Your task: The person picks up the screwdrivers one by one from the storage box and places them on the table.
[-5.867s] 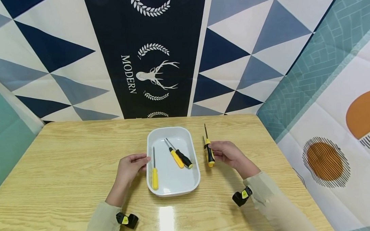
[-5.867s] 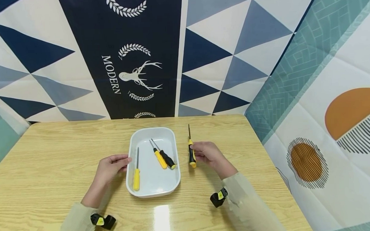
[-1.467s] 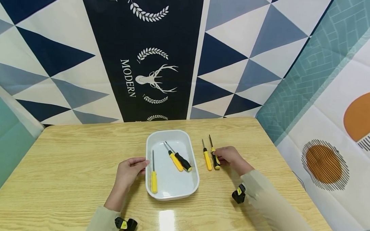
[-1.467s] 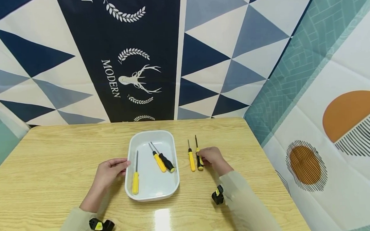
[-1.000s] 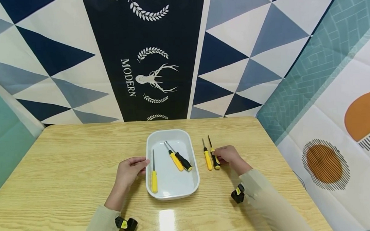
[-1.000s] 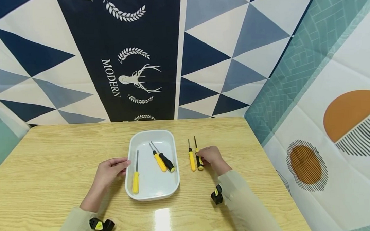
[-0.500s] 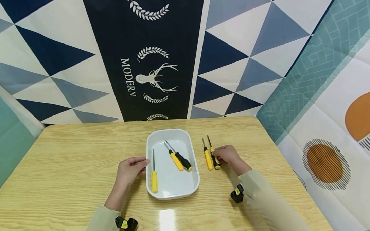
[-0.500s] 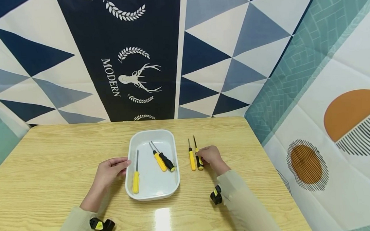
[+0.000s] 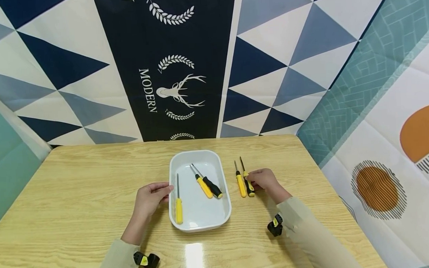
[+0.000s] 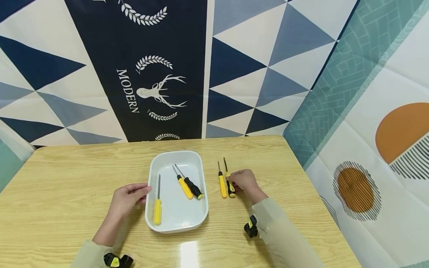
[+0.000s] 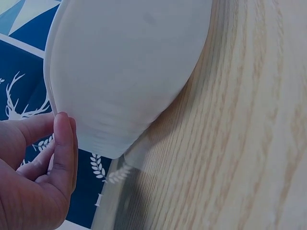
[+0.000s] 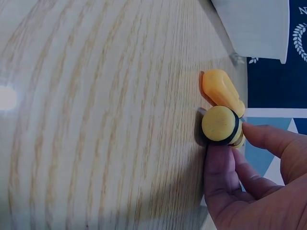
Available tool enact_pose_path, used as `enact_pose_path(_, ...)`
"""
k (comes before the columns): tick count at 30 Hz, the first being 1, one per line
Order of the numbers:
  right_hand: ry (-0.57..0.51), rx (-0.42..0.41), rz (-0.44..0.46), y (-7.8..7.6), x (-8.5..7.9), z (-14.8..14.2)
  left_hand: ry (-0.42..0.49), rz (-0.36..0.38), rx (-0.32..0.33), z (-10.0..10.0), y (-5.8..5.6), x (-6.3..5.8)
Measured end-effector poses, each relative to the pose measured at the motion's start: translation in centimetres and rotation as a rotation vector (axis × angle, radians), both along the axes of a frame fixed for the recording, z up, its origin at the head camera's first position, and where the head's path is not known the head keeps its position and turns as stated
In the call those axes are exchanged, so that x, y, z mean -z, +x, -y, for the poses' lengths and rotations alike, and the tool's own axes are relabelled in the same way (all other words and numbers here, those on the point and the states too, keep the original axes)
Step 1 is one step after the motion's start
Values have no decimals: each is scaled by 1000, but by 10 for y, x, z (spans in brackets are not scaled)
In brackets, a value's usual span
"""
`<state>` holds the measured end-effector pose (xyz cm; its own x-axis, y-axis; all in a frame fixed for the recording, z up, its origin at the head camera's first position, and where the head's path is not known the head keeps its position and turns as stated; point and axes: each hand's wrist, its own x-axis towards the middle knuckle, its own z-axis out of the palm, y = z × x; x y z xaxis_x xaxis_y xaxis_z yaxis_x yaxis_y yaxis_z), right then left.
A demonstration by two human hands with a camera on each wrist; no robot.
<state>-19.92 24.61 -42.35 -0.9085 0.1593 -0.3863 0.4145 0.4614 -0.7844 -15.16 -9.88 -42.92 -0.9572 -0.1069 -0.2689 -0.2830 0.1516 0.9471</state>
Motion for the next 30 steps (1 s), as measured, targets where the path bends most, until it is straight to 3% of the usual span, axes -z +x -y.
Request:
enact_pose_path(18,-55,-10,-4,0,3,-3,6,-10,-1,1,1,4)
enact_pose_path(30,-94,29,-4,2,1,-13,8,-25,10,1,1,3)
